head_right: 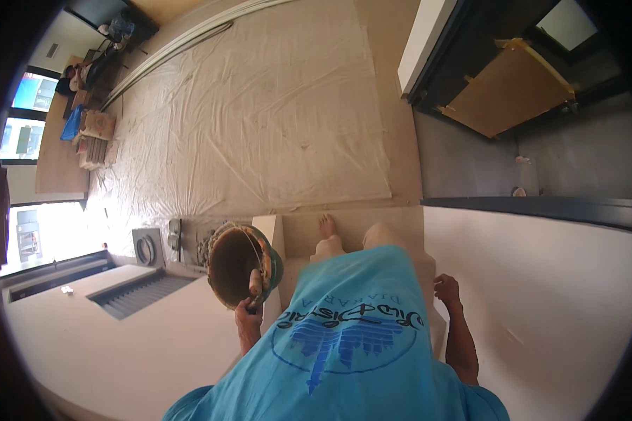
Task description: The person carries a bucket of mortar down the stairs and uses a trowel to spread the mortar along the edge of a concrete ledge next to a wooden board.
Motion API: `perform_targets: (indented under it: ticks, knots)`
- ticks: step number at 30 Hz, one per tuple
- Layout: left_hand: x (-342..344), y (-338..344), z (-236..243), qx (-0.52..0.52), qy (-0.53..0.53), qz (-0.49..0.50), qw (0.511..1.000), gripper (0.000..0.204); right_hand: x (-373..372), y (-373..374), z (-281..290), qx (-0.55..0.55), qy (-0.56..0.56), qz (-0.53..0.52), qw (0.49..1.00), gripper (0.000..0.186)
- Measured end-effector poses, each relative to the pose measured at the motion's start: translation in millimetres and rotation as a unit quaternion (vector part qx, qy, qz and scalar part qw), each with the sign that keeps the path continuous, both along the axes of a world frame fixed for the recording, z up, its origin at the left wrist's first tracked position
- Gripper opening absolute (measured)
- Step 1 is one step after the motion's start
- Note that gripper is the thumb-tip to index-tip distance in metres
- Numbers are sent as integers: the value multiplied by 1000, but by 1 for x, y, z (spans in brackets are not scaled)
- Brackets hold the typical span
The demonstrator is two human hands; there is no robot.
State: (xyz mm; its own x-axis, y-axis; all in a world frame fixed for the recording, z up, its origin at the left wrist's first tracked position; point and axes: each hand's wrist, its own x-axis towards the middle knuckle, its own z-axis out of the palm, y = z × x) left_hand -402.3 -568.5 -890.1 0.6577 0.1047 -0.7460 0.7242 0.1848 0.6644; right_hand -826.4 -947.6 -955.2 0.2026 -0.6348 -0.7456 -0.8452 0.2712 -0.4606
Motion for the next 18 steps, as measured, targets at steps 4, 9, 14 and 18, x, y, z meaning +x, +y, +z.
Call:
perform_targets:
  ticks: [4,9,14,18]
  knots:
    - [-1,32,-65,259,-184,-357,878,22,-13,50,-75,-196,-72,184,960,15]
    - [-12,40,-74,58,-86,-58,993,26,64,27,-40,-101,-56,221,968,19]
    - [-21,24,-66,29,-89,38,995,25,103,-38,-49,-1,-57,147,987,26]
    - [-14,-2,-47,-52,-12,254,966,26,143,-85,-62,-11,-96,124,988,27]
